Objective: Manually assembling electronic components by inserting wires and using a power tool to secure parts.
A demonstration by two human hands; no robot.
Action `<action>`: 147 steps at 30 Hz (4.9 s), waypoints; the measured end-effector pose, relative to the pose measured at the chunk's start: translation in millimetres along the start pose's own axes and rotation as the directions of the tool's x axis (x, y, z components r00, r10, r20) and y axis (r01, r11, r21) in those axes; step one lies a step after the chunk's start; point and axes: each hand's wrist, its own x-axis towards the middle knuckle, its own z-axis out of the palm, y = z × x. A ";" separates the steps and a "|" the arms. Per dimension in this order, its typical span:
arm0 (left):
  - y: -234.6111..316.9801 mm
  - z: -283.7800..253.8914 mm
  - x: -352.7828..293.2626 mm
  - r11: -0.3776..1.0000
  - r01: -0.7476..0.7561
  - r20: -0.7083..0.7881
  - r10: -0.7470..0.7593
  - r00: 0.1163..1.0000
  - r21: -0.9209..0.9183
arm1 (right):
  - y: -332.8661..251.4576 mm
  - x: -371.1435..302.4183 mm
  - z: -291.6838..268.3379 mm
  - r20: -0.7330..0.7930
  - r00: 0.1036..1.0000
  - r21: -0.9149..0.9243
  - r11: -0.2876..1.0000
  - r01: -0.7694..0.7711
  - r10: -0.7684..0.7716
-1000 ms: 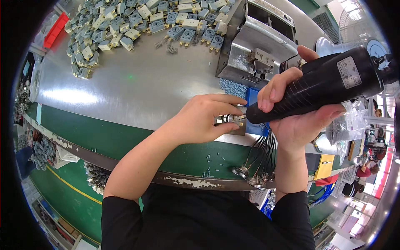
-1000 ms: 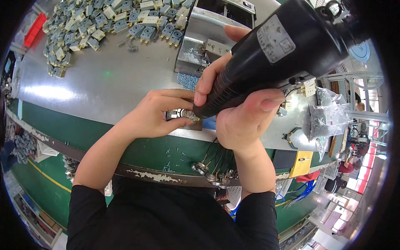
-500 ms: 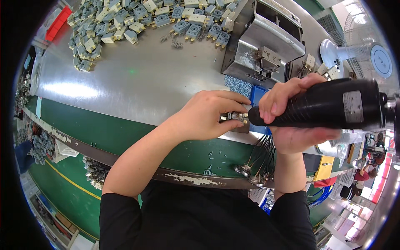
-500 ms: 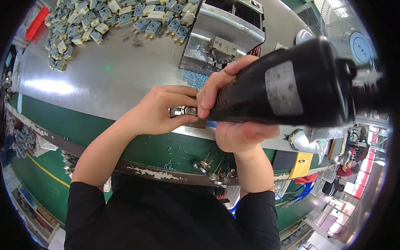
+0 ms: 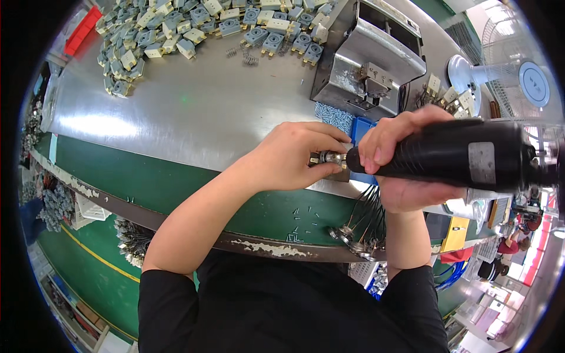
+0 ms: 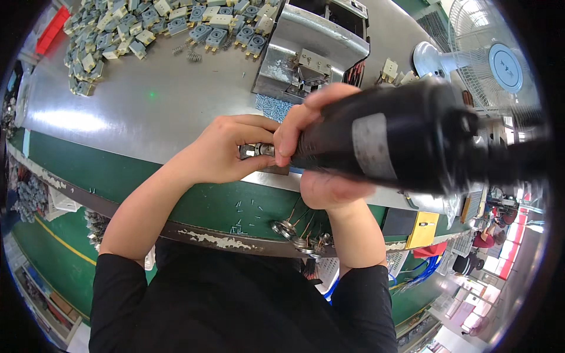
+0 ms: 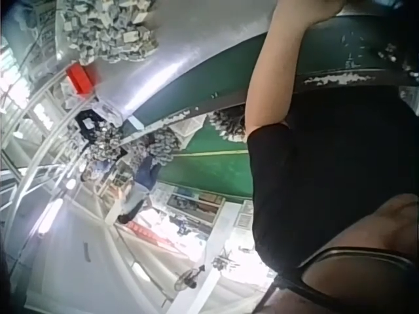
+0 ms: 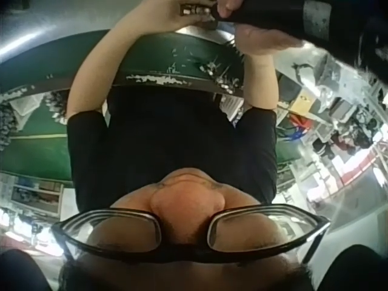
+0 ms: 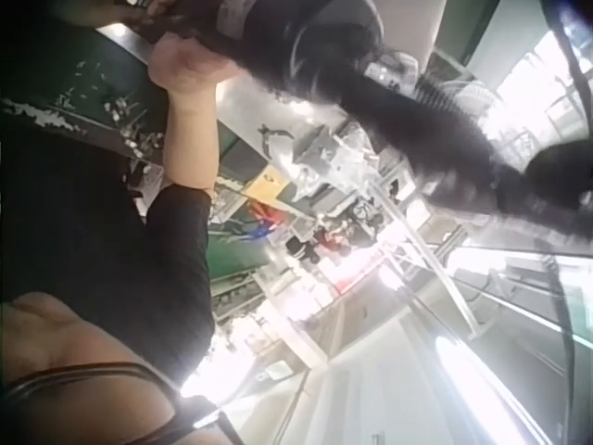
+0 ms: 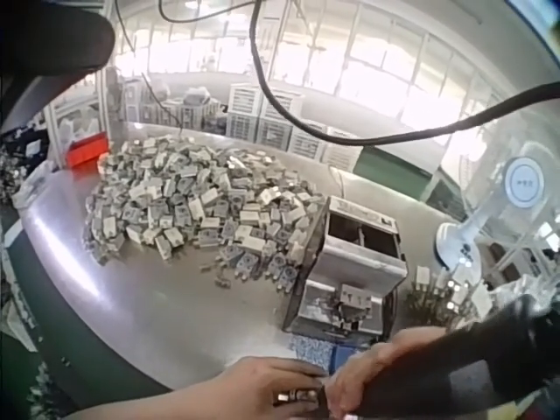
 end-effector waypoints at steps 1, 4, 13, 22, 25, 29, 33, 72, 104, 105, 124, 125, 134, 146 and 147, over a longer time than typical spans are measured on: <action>-1.0 -0.5 -0.2 1.000 0.002 -0.001 -0.002 1.000 0.001 | -5.6 2.9 2.5 -0.044 0.995 -0.094 0.991 -0.099 0.095; -0.4 0.2 1.6 1.000 -0.016 -0.009 0.017 1.000 0.015 | -18.3 22.0 -15.2 0.032 0.999 0.106 0.994 0.017 -0.021; 7.4 -3.0 6.3 1.000 0.000 0.035 0.001 0.999 -0.026 | -19.5 86.5 -40.9 -0.359 0.907 -0.272 0.954 0.123 -0.219; 5.7 -4.3 7.5 0.998 0.028 0.038 -0.026 0.999 -0.059 | -9.2 97.8 -38.2 -0.349 0.903 -0.340 0.932 0.126 -0.250; 7.6 -6.3 8.3 0.998 0.039 0.046 -0.036 0.998 -0.056 | -6.3 99.9 -41.1 -0.354 0.906 -0.306 0.944 0.122 -0.231; 7.4 -6.7 9.1 0.998 0.041 0.055 -0.038 0.998 -0.053 | -6.0 100.1 -39.4 -0.307 0.918 -0.394 0.912 0.118 -0.251; 8.0 -7.3 9.8 0.998 0.033 0.054 -0.031 0.998 -0.047 | -4.9 100.0 -37.7 -0.302 0.923 -0.342 0.930 0.130 -0.240; 10.5 -9.6 0.5 0.991 0.131 0.055 -0.129 0.990 -0.027 | -6.9 35.8 28.3 -0.162 0.973 -0.232 0.952 -0.199 0.163; -4.8 -1.2 -3.1 0.995 0.059 -0.001 -0.059 0.998 -0.077 | 17.7 22.7 20.2 0.062 0.997 -0.010 0.999 0.045 -0.044; -5.5 -1.1 -3.8 0.996 0.058 -0.003 -0.058 0.998 -0.068 | 19.4 23.0 19.0 0.088 0.994 0.019 0.998 0.064 -0.065; 3.5 -5.5 -3.7 0.989 0.122 0.052 -0.118 0.992 -0.078 | 4.9 23.0 34.7 -0.163 0.982 -0.163 0.980 -0.118 0.091; 1.4 -4.9 -3.6 0.991 0.112 0.055 -0.109 0.993 -0.071 | -1.6 29.2 31.3 -0.136 0.990 -0.138 0.988 -0.067 0.048; 2.4 4.8 -2.1 0.981 -0.177 -0.107 0.185 0.977 0.078 | -24.5 50.0 -12.5 -0.088 0.995 -0.326 0.943 -0.070 0.043; 6.2 14.7 -14.8 0.989 -0.147 -0.104 0.145 0.984 -0.016 | -38.8 -24.8 -40.1 -0.279 0.947 -0.528 0.798 -0.292 0.161; 7.4 14.9 -14.1 0.989 -0.146 -0.100 0.144 0.984 -0.017 | -42.8 -26.8 -39.4 -0.100 0.973 -0.675 0.704 -0.221 0.209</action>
